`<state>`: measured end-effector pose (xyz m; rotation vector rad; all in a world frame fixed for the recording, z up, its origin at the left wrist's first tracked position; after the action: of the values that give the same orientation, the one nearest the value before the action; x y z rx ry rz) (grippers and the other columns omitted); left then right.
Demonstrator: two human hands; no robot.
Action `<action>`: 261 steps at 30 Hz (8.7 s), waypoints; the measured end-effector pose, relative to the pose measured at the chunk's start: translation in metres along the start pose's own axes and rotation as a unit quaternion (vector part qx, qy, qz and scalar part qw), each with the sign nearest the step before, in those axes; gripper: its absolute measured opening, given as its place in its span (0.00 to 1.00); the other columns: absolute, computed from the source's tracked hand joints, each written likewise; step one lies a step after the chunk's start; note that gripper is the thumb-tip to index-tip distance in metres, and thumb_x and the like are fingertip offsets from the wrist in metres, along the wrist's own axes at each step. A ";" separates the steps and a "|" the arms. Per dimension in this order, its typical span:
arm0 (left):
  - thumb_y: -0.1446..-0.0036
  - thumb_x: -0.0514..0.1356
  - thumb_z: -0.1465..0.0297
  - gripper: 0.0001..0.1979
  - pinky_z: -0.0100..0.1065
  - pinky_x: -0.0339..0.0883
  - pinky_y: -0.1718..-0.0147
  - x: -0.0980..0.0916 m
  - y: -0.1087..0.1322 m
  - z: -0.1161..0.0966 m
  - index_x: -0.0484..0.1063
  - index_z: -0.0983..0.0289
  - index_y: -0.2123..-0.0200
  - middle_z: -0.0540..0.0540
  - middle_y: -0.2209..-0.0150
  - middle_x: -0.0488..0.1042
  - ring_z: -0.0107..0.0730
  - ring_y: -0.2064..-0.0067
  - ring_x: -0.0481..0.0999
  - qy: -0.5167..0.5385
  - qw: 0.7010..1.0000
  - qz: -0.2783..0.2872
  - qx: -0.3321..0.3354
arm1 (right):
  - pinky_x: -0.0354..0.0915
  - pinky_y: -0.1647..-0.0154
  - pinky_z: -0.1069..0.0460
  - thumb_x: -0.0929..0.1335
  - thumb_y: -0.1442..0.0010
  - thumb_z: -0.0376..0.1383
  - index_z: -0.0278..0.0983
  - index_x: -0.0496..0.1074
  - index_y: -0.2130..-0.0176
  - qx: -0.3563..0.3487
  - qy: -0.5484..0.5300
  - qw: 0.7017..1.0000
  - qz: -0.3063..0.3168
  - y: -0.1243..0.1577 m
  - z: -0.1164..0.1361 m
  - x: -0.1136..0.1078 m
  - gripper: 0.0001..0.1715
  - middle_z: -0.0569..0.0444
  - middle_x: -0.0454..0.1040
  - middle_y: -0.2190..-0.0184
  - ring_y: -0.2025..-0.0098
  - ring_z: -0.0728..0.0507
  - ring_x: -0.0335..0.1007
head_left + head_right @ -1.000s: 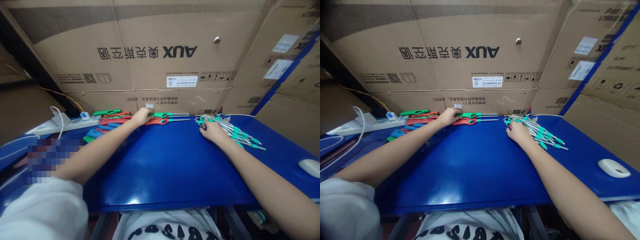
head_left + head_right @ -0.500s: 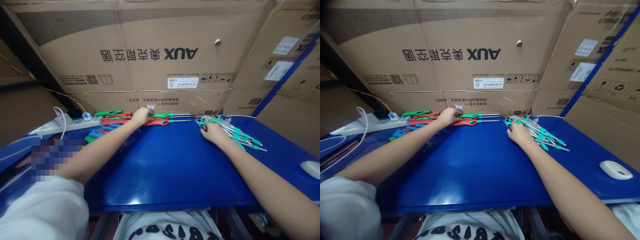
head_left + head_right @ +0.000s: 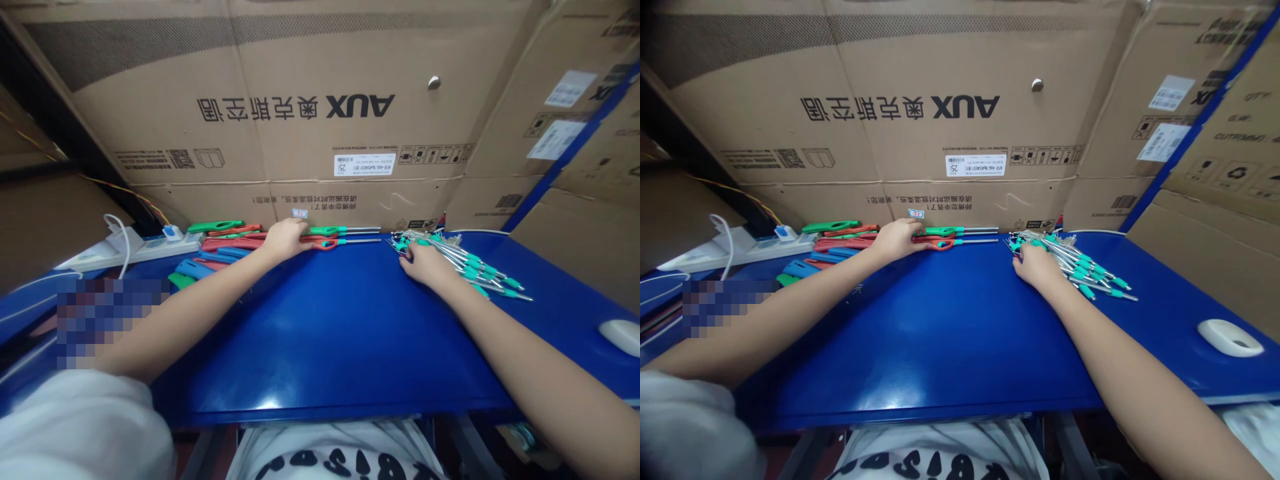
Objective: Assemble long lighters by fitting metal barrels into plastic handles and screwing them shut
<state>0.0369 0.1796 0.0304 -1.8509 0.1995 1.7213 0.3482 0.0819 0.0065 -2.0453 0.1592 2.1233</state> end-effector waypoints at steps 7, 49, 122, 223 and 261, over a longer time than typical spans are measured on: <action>0.42 0.63 0.59 0.15 0.38 0.68 0.60 0.005 0.010 0.002 0.74 0.62 0.56 0.59 0.56 0.80 0.48 0.54 0.79 -0.003 0.999 0.031 0.002 | 0.63 0.64 0.48 0.63 0.33 0.40 0.36 0.73 0.55 0.000 0.002 1.000 0.004 0.001 0.001 -0.001 0.14 0.41 0.79 0.58 0.55 0.34 0.77; 0.50 0.67 0.59 0.12 0.34 0.67 0.66 -0.052 -0.011 0.081 0.83 0.59 0.66 0.55 0.69 0.79 0.42 0.63 0.78 -0.034 0.987 0.082 -0.138 | 0.63 0.65 0.48 0.63 0.34 0.42 0.37 0.71 0.58 -0.004 0.004 1.000 -0.004 -0.004 -0.005 0.006 0.13 0.42 0.79 0.61 0.56 0.34 0.77; 0.40 0.63 0.57 0.13 0.40 0.69 0.47 -0.026 0.127 -0.056 0.79 0.58 0.58 0.55 0.50 0.78 0.41 0.49 0.76 0.218 0.952 0.041 0.209 | 0.63 0.66 0.52 0.75 0.50 0.37 0.39 0.75 0.66 -0.021 -0.027 0.996 0.079 0.000 -0.075 -0.039 0.09 0.53 0.79 0.68 0.63 0.41 0.75; 0.41 0.67 0.62 0.39 0.47 0.67 0.41 -0.018 0.129 -0.057 0.55 0.59 0.32 0.60 0.42 0.73 0.45 0.42 0.73 0.336 0.934 -0.040 0.112 | 0.70 0.59 0.47 0.64 0.35 0.36 0.40 0.70 0.55 -0.454 -0.193 0.864 -0.101 0.064 0.060 -0.019 0.08 0.48 0.78 0.58 0.60 0.41 0.76; 0.41 0.65 0.71 0.11 0.26 0.69 0.67 -0.022 0.124 -0.046 0.80 0.65 0.55 0.52 0.68 0.77 0.23 0.71 0.73 0.401 0.904 -0.121 0.090 | 0.72 0.58 0.47 0.59 0.27 0.40 0.39 0.70 0.47 -0.451 -0.140 0.879 -0.060 0.073 0.072 -0.017 0.16 0.48 0.80 0.52 0.55 0.40 0.80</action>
<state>0.0118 0.0495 0.0105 -2.2251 0.4130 0.6727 0.2626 0.0241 0.0224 -1.9613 -1.1741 2.6475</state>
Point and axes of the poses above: each hand's wrist, its own y-axis away from the middle knuckle, its own x-axis out of the palm, z = x × y, the point moved 4 cm from there along -y, towards the middle knuckle
